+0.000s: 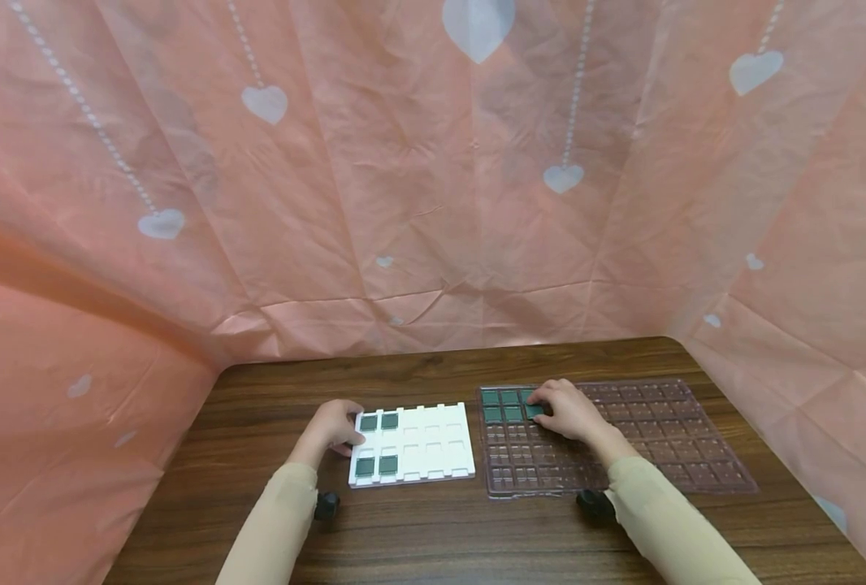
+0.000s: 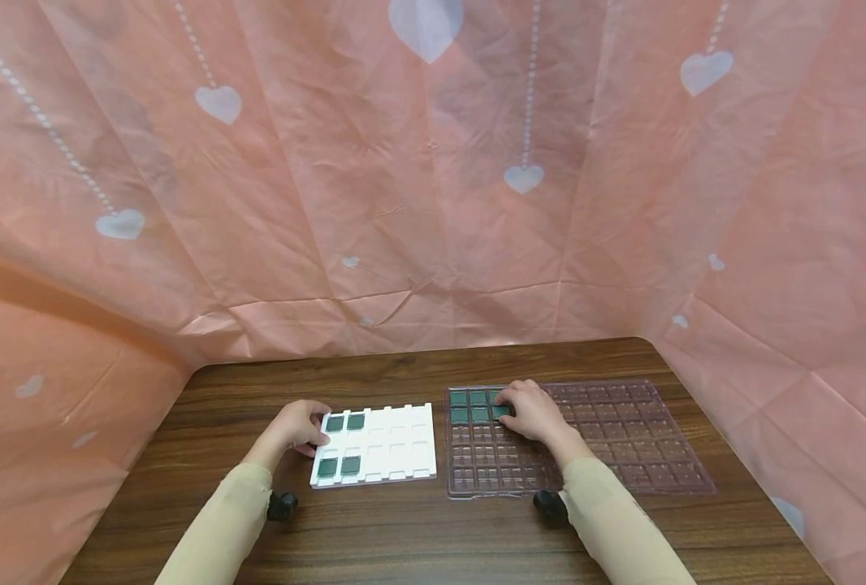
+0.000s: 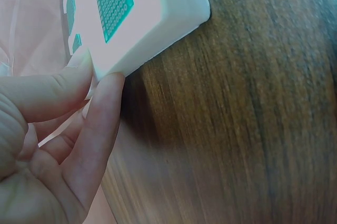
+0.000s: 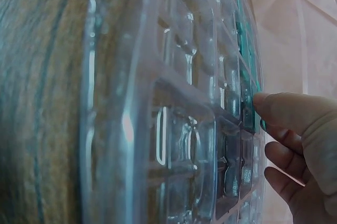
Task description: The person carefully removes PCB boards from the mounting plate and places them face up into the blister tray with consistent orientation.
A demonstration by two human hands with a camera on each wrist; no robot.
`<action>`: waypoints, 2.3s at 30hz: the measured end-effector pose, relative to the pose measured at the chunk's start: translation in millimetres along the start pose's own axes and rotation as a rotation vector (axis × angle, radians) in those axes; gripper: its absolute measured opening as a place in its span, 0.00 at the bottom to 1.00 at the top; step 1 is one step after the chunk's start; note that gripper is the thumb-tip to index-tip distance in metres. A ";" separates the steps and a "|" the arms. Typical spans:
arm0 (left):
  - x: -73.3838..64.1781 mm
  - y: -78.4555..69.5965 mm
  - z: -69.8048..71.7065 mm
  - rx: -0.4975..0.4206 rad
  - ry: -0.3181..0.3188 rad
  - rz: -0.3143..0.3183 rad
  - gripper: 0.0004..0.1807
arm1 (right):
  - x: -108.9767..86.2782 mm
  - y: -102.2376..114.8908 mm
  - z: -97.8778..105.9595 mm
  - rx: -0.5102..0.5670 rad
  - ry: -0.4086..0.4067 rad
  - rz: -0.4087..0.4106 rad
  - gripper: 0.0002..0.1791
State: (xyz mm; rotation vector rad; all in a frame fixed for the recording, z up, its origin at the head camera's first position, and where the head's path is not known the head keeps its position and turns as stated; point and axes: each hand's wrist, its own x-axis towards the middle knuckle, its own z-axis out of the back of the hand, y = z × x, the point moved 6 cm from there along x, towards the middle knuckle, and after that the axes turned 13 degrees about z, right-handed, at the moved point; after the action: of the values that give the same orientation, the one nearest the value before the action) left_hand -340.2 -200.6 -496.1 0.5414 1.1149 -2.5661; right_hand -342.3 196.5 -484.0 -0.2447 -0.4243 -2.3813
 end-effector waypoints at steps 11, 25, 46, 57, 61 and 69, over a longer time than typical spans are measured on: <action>0.9 -0.6 -0.8 -0.005 0.003 -0.003 0.32 | 0.2 -1.7 -1.9 0.010 0.016 0.001 0.11; 1.0 -0.3 -0.6 0.000 0.001 -0.013 0.32 | -0.8 -0.3 2.2 0.010 -0.014 0.007 0.12; 1.8 0.2 -0.8 -0.013 0.008 -0.009 0.32 | -8.0 8.7 25.5 -0.056 -0.254 0.090 0.08; 1.0 0.4 -0.8 -0.009 0.004 -0.006 0.31 | -8.8 26.6 34.9 -0.021 -0.360 0.145 0.11; 0.3 0.4 -0.7 -0.010 0.004 -0.006 0.32 | -6.6 33.4 33.9 -0.005 -0.328 0.120 0.13; -1.0 -0.1 -0.3 -0.006 0.004 -0.011 0.31 | -1.8 47.9 32.3 0.038 -0.346 0.125 0.16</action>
State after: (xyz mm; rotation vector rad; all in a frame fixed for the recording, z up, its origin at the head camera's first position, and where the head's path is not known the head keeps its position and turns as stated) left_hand -339.2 -200.3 -495.7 0.5405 1.1300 -2.5715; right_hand -307.0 175.7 -443.3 -0.6521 -0.5950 -2.2083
